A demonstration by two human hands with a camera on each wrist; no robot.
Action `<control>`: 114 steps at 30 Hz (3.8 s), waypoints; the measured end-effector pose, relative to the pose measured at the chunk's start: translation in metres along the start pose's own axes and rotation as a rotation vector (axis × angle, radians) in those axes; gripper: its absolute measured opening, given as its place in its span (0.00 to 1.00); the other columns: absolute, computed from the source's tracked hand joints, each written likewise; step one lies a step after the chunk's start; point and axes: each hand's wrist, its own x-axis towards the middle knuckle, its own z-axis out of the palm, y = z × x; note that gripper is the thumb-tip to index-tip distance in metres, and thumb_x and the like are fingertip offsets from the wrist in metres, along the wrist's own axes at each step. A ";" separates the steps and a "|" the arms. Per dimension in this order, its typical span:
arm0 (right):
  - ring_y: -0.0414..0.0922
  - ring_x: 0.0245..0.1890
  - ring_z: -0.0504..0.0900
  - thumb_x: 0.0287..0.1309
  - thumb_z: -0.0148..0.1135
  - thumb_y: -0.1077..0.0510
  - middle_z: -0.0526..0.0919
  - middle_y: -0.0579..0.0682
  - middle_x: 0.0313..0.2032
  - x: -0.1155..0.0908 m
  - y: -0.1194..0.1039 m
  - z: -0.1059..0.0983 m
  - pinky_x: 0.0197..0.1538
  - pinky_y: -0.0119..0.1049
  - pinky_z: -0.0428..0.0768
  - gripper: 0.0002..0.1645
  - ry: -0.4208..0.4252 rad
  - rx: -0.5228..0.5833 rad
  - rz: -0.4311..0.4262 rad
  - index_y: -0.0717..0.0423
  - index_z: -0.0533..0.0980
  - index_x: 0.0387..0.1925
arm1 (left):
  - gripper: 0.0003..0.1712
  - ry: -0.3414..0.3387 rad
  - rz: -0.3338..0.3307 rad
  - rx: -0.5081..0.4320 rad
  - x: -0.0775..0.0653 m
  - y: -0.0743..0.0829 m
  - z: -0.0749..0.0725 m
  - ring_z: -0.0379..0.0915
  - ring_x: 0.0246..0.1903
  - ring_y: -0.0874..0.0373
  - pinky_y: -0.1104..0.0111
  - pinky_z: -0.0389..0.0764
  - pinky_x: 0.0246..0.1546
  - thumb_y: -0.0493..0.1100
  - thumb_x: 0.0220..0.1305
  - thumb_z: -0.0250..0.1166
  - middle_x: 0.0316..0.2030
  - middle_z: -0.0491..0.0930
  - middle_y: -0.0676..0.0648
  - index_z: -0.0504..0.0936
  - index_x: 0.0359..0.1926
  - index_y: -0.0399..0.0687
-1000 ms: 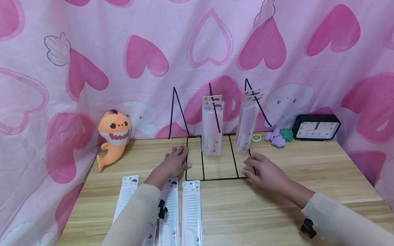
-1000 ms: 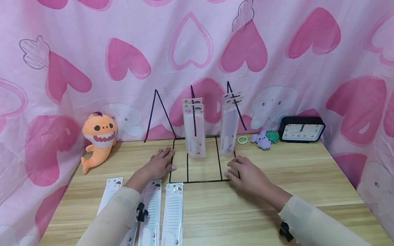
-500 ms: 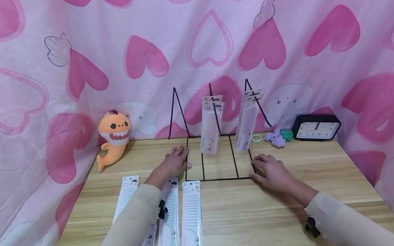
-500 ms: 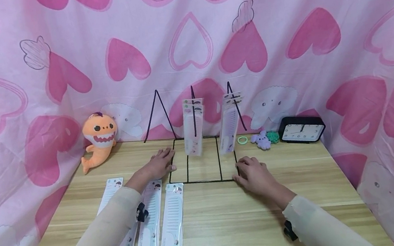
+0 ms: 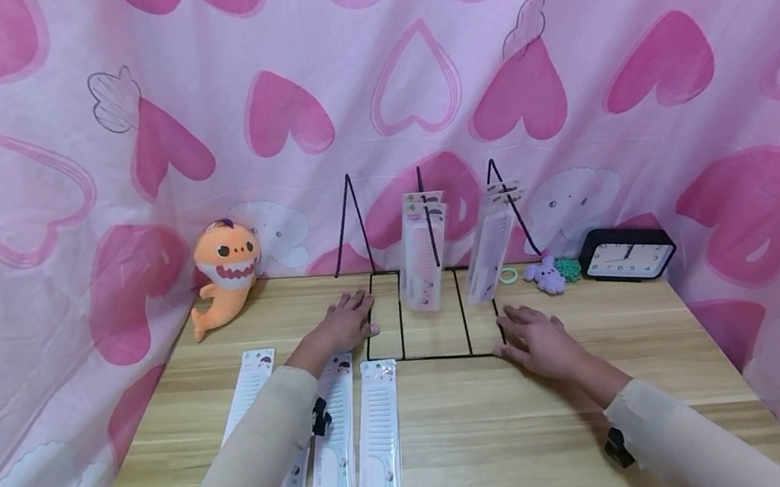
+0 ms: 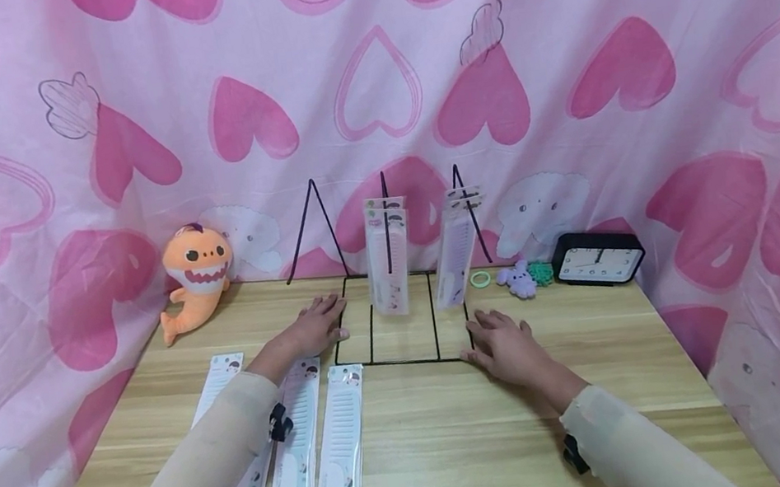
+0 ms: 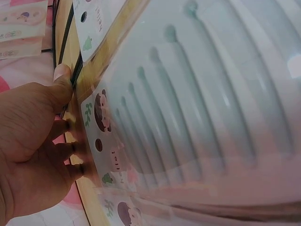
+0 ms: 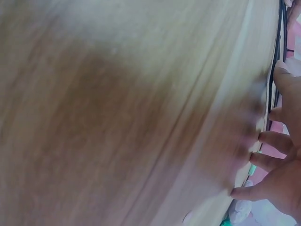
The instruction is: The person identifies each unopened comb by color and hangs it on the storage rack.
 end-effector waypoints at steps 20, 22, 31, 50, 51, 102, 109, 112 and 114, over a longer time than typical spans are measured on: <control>0.82 0.79 0.62 0.79 0.65 0.40 0.64 0.71 0.83 0.005 -0.008 0.000 0.62 0.96 0.62 0.40 -0.077 -0.015 0.004 0.62 0.74 0.77 | 0.43 0.006 0.019 -0.061 0.012 -0.018 0.012 0.29 0.90 0.33 0.33 0.39 0.88 0.55 0.87 0.56 0.91 0.40 0.37 0.51 0.90 0.44; 0.83 0.79 0.61 0.79 0.65 0.40 0.63 0.71 0.83 0.006 -0.009 0.000 0.61 0.97 0.62 0.40 -0.094 -0.022 0.008 0.62 0.74 0.77 | 0.45 0.011 0.022 -0.067 0.019 -0.026 0.019 0.28 0.90 0.33 0.33 0.39 0.88 0.58 0.87 0.56 0.91 0.39 0.39 0.50 0.90 0.47; 0.84 0.78 0.61 0.80 0.64 0.41 0.62 0.73 0.83 0.007 -0.017 0.000 0.58 0.96 0.65 0.39 -0.145 -0.039 0.018 0.63 0.74 0.77 | 0.44 0.001 0.009 -0.064 0.017 -0.029 0.022 0.28 0.90 0.34 0.35 0.38 0.89 0.58 0.87 0.56 0.91 0.39 0.40 0.49 0.90 0.47; 0.83 0.79 0.61 0.80 0.64 0.41 0.61 0.72 0.83 0.007 -0.019 -0.005 0.59 0.96 0.66 0.39 -0.136 -0.040 0.038 0.63 0.74 0.78 | 0.42 0.014 0.122 -0.126 -0.008 -0.026 -0.002 0.42 0.89 0.32 0.37 0.49 0.89 0.58 0.87 0.56 0.89 0.48 0.34 0.55 0.89 0.45; 0.83 0.79 0.61 0.80 0.64 0.41 0.61 0.72 0.83 0.007 -0.019 -0.005 0.59 0.95 0.66 0.40 -0.139 -0.039 0.038 0.63 0.73 0.78 | 0.42 0.011 0.132 -0.131 -0.010 -0.029 -0.003 0.44 0.88 0.32 0.37 0.51 0.88 0.58 0.87 0.56 0.89 0.49 0.34 0.56 0.89 0.45; 0.82 0.79 0.62 0.81 0.63 0.41 0.61 0.72 0.84 0.009 -0.015 0.000 0.59 0.95 0.67 0.39 -0.124 -0.056 0.009 0.63 0.73 0.78 | 0.28 0.117 -0.136 -0.178 -0.140 -0.164 -0.032 0.68 0.71 0.29 0.28 0.67 0.77 0.46 0.71 0.78 0.76 0.67 0.29 0.84 0.67 0.46; 0.82 0.80 0.61 0.80 0.63 0.40 0.60 0.72 0.84 0.008 -0.015 0.000 0.60 0.96 0.65 0.40 -0.129 -0.051 0.022 0.63 0.73 0.78 | 0.27 0.149 -0.198 -0.167 -0.141 -0.160 -0.028 0.71 0.61 0.32 0.31 0.77 0.65 0.44 0.69 0.79 0.71 0.67 0.28 0.81 0.65 0.53; 0.82 0.80 0.61 0.80 0.63 0.41 0.60 0.72 0.84 0.008 -0.016 0.000 0.60 0.95 0.65 0.40 -0.126 -0.053 0.023 0.63 0.73 0.78 | 0.28 0.147 -0.207 -0.136 -0.143 -0.158 -0.029 0.72 0.56 0.35 0.30 0.75 0.59 0.46 0.69 0.79 0.62 0.73 0.31 0.79 0.65 0.56; 0.81 0.80 0.61 0.80 0.63 0.41 0.60 0.71 0.84 0.008 -0.016 0.000 0.61 0.95 0.65 0.39 -0.128 -0.048 0.028 0.63 0.73 0.78 | 0.28 0.142 -0.209 -0.124 -0.144 -0.158 -0.029 0.73 0.53 0.38 0.32 0.73 0.55 0.46 0.69 0.79 0.56 0.76 0.35 0.78 0.65 0.57</control>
